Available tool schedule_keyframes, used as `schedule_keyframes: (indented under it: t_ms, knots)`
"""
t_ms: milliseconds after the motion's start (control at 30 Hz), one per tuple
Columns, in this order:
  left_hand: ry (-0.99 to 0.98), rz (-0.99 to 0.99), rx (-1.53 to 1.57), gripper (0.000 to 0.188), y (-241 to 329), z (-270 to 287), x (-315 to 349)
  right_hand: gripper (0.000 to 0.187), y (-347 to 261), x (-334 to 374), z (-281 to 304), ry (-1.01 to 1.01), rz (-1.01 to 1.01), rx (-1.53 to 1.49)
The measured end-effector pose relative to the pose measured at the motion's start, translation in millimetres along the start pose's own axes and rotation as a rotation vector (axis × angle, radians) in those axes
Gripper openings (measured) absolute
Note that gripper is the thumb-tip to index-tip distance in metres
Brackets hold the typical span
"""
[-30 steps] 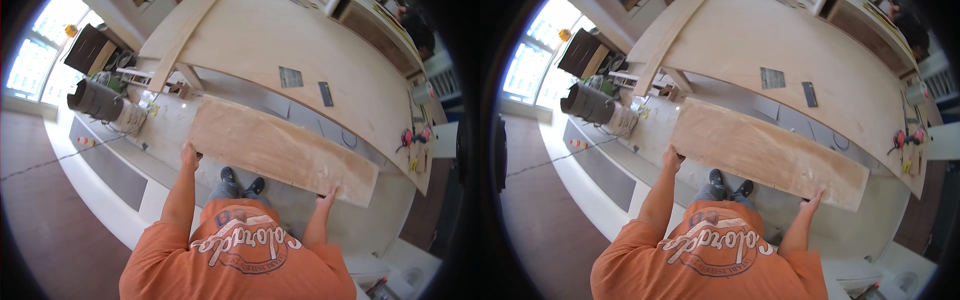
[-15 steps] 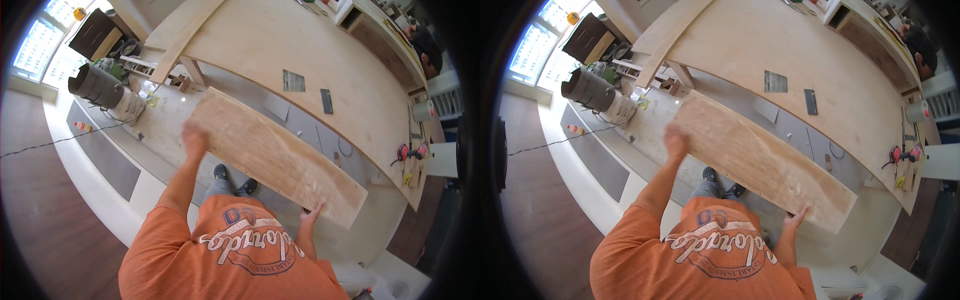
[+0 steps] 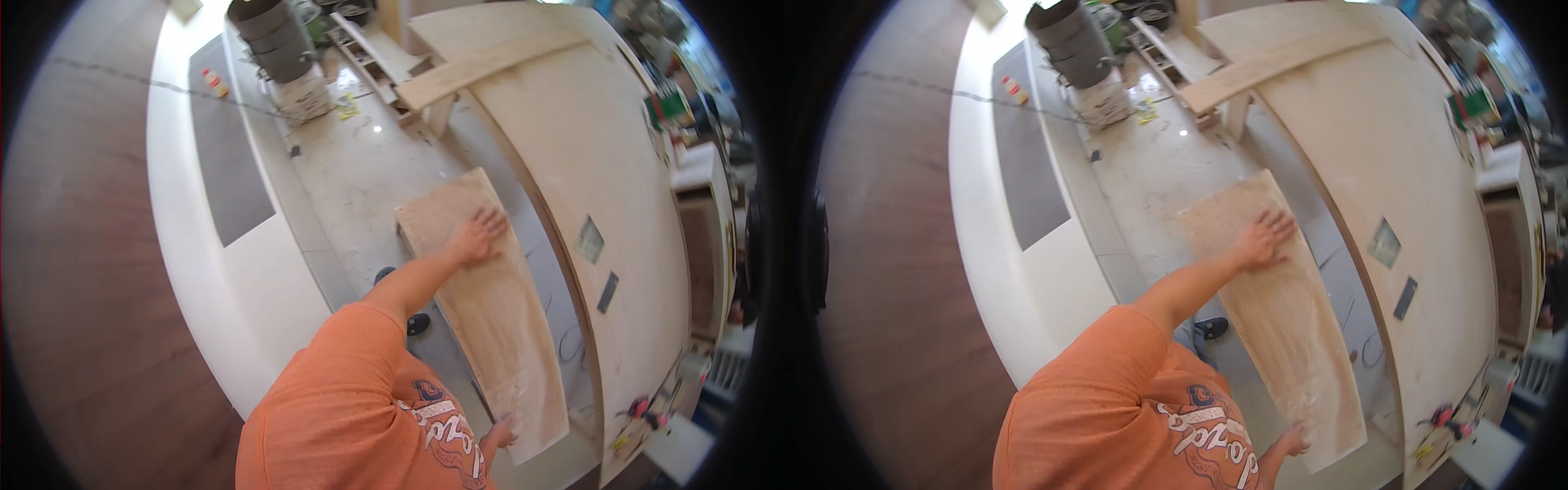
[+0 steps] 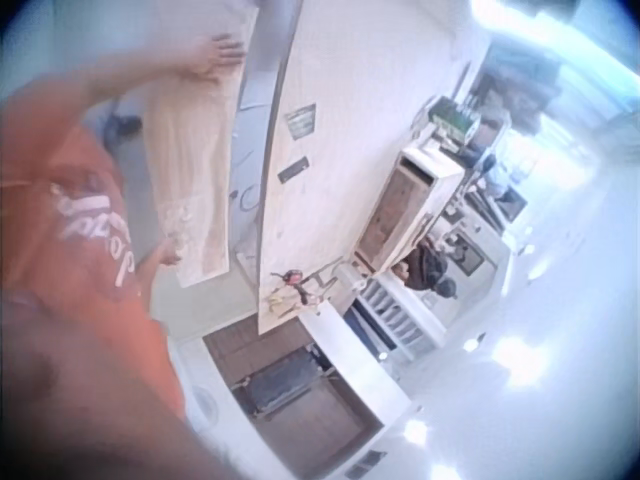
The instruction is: The person positions a large gray panel on a workbench, then places a smaller wood-grain panel on top and marks it with a pencil. He aligns a thin wooden strip along the edge of the wood-grain panel and uses a utility knife to trim the edge. The person continues to adjust and mark the panels while other workers are visible in the background.
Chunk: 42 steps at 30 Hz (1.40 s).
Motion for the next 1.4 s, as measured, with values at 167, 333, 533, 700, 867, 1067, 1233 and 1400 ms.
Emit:
schedule_keyframes:
  t_ms: [167, 333, 533, 700, 867, 1067, 1233, 1400]
  knots:
    - [0.073, 0.378, 0.116, 0.072, -102.3, 40.1, 79.0, 0.077, -88.4, 33.1, -15.3, 0.007, 0.614, 0.109]
    - [0.118, 0.989, 0.615, 0.076, -162.9, 48.0, 176.2, 0.065, -244.4, 131.9, -54.5, -0.384, 1.124, -0.242]
    - [0.953, 0.695, 0.587, 0.079, -128.1, 194.8, 216.1, 0.07, -355.6, 331.3, -104.5, -1.468, 0.994, -0.697]
    - [0.66, 0.418, 0.629, 0.066, -52.9, 183.9, 195.9, 0.08, -331.6, 478.7, -149.4, -2.213, 0.628, -0.446]
    - [0.348, 0.472, 0.713, 0.058, -87.5, 70.6, 238.1, 0.084, -327.6, 497.5, -171.5, -2.428, 0.08, -0.222]
    - [0.237, 1.113, 0.824, 0.046, -195.4, -65.4, 361.1, 0.056, -367.0, 442.7, -173.5, -2.307, 0.534, -0.243]
    - [0.577, 1.497, 1.102, 0.053, -308.2, -120.7, 455.2, 0.029, -390.8, 463.1, -175.6, -1.397, 1.376, 0.054]
    - [0.702, 1.792, 0.931, 0.064, -389.5, -87.9, 516.9, 0.025, -392.9, 498.8, -199.3, -0.594, 2.219, 0.465]
Point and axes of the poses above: each hand's wrist, its own x-axis away from the middle knuckle, its own z-axis out of the back of the hand, y = z × x, the point moved 1 cm from there along -x, towards the middle knuckle, and after that the axes turned 15 degrees about -y, right-handed, at the moved point
